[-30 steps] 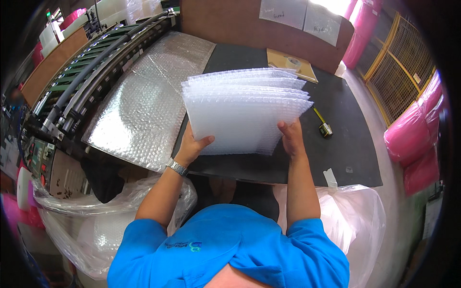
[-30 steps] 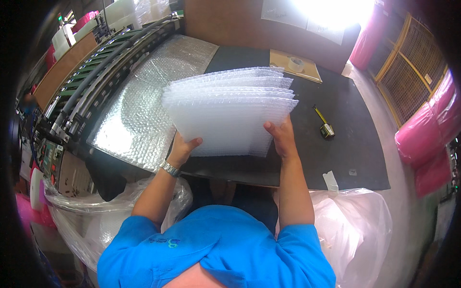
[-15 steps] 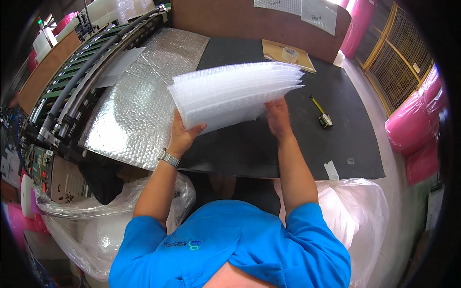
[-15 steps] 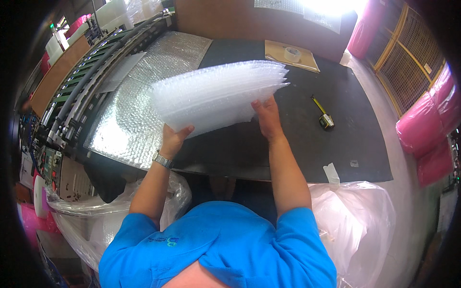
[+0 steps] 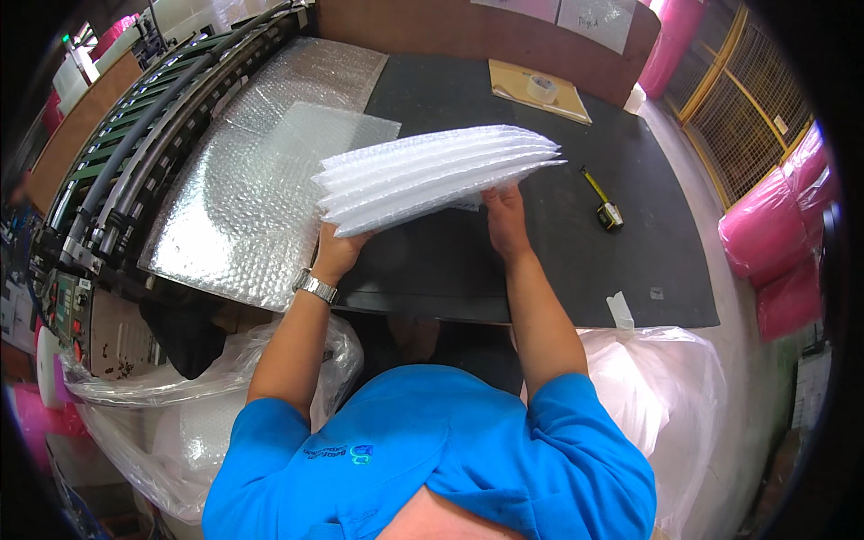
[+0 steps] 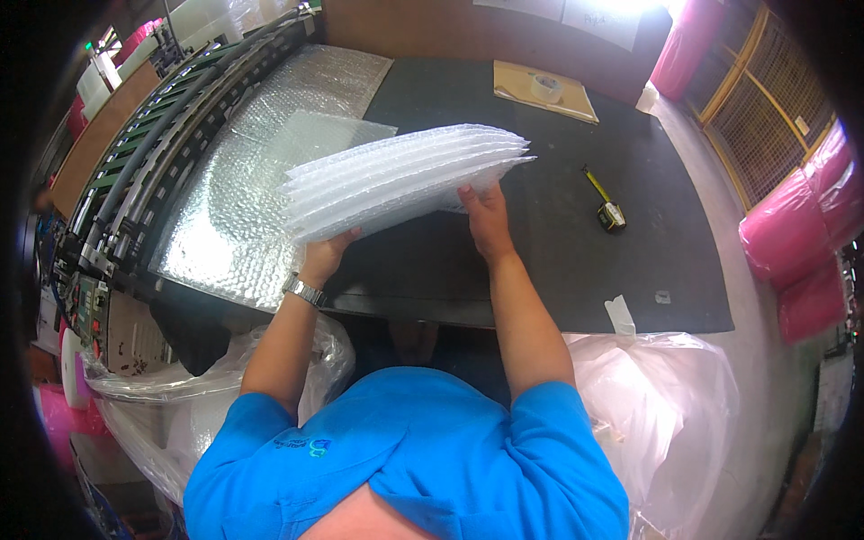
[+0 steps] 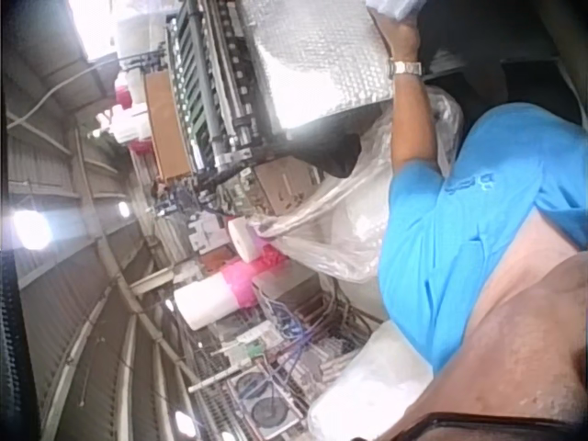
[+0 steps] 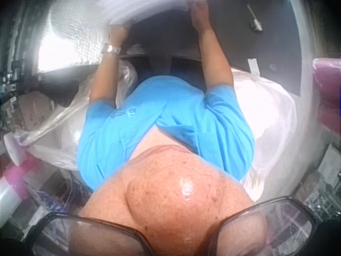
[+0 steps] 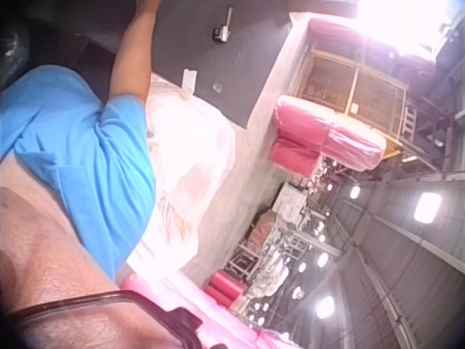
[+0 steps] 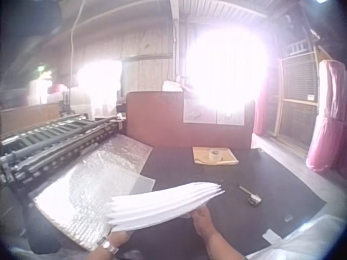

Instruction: The person repeatedly picks up bubble wrap sheets from a table, folds them, and stacks them into a neat pile. The person continues this repetitive stacking process throughout the clip.

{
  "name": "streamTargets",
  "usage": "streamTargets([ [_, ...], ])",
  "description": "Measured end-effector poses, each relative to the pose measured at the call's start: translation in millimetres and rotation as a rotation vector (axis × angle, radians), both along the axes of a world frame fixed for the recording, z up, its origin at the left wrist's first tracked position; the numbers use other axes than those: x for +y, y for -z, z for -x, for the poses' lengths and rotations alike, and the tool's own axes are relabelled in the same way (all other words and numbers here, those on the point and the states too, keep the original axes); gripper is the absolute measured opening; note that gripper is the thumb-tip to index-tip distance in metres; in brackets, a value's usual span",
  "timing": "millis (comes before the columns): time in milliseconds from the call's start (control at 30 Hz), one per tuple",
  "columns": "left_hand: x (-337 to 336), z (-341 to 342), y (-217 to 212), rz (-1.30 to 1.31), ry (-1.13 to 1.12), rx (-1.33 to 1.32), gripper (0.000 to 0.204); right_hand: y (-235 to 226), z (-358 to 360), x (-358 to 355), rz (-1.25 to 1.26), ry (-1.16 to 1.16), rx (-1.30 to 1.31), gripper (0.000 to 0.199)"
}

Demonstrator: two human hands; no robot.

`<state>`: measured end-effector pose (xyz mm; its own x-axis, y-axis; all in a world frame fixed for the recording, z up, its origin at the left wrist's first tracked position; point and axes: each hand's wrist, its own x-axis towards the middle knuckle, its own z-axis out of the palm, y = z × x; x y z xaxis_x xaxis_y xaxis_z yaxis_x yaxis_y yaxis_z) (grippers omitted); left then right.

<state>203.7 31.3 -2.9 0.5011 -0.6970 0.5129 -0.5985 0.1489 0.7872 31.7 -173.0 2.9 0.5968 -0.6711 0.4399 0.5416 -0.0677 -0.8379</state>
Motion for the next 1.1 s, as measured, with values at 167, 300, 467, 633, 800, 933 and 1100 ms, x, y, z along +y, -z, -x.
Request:
streamTargets([
  [167, -1.8, 3.8, -10.4, 0.089, -0.013, 0.199, 0.036, -2.6, -2.4, 3.9, 0.086, 0.084, 0.028, 0.054],
  [300, -4.5, 12.8, -30.3, 0.263, -0.122, 0.263, 0.047, 4.8, 1.1, 9.4, -0.016, 0.187, 0.254, 0.054],
  [467, -0.8, 4.2, -42.3, 0.334, -0.348, 0.128, 0.047, 8.4, 0.0, 6.8, 0.041, 0.162, 0.362, 0.050],
  [633, 7.8, -0.5, -55.6, 0.294, -0.497, 0.020, 0.050, 6.6, 0.3, 10.8, 0.040, 0.156, 0.383, 0.048],
  [800, 10.2, -9.2, -52.0, 0.338, -0.544, -0.075, 0.052, 11.5, -0.1, 7.0, 0.059, 0.137, 0.371, 0.046],
  [933, 12.4, -7.5, -52.8, 0.306, -0.587, -0.109, 0.051, 13.6, -0.2, 6.1, 0.101, 0.161, 0.394, 0.044],
  [1100, 15.8, -8.2, -52.7, 0.266, -0.609, -0.213, 0.050, 13.2, 0.0, 6.0, 0.121, 0.160, 0.415, 0.040],
])
